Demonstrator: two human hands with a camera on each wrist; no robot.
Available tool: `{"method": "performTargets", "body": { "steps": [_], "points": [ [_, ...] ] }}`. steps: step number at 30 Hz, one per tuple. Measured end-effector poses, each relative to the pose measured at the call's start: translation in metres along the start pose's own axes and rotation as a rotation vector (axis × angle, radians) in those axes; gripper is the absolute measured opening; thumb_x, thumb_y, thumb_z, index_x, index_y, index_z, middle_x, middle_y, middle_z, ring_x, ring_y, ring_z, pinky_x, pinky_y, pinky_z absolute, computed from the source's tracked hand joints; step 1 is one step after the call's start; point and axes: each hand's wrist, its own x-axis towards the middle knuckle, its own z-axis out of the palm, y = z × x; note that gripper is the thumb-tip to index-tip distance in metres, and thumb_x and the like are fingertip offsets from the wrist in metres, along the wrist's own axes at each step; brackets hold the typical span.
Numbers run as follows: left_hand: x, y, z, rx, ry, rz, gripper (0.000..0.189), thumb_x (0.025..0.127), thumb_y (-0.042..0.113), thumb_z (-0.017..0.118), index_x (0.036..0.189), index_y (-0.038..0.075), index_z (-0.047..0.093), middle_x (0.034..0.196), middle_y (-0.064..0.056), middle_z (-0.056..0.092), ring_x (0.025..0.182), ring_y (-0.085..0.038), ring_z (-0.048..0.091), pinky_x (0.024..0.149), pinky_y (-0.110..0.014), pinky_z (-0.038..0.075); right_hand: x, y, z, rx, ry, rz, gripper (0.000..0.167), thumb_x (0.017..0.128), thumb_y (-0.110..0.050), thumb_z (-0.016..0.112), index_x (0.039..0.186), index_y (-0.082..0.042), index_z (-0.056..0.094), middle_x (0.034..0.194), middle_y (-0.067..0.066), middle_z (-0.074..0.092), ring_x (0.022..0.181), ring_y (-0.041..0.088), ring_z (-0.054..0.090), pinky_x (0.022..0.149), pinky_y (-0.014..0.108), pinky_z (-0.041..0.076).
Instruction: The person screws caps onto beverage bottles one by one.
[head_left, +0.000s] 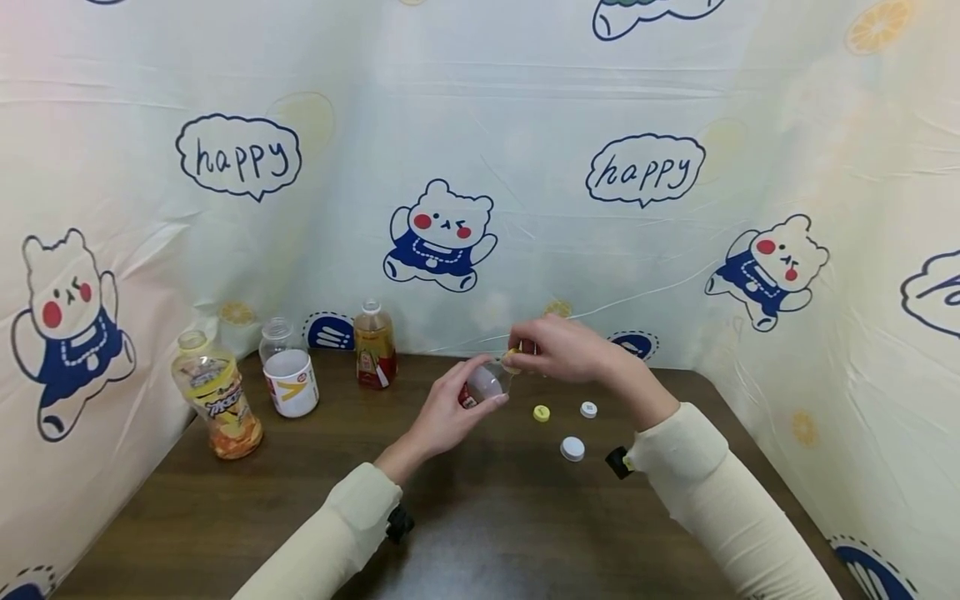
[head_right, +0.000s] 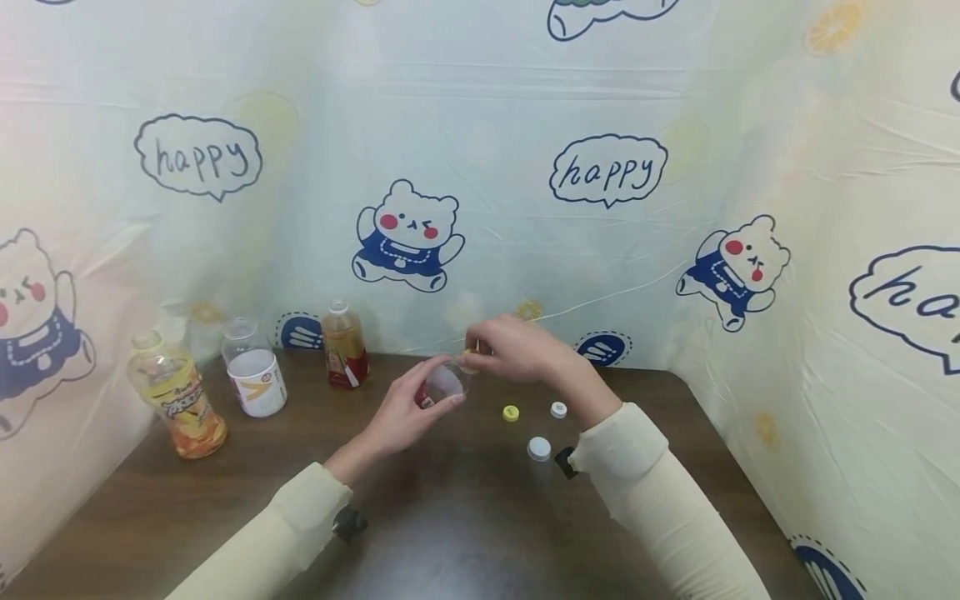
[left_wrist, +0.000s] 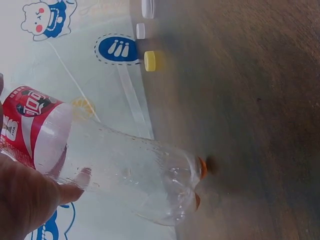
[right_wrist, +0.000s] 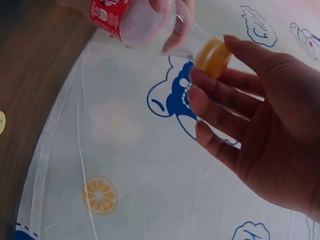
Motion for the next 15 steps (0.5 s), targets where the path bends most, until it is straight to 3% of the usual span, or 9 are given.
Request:
{"method": "performTargets", "body": {
  "steps": [9,15],
  "points": [
    [0.0042,0.0059,0.0026,0.036,0.004,0.036,0.062,0.091,0.042,0.078,0.146,0.027,0.051,0.137,-0.001,0.058,0.114,-0.022,0.059,0.09,-0.04,0.058,0.0023,-0.0036,0.006,-0.159,0.114,0.115,0.037,0.105,-0.04,0.055,0.076,-0.019,0.063,0.062,-0.003,0.053,0.057,0.015,0.051,0.051,0.03,0.04],
    [0.0068,0.007,0.0016,0.028,0.002,0.015,0.061,0.093,0.044,0.075,0.146,0.029,0.049,0.138,-0.002,0.057,0.111,-0.021,0.058,0.089,-0.038,0.058,0.0008,-0.0017,0.0062,-0.15,0.146,0.136,0.038,0.106,-0.042,0.053,0.08,-0.018,0.067,0.064,-0.003,0.055,0.06,0.016,0.052,0.053,0.031,0.041]
  ]
}}
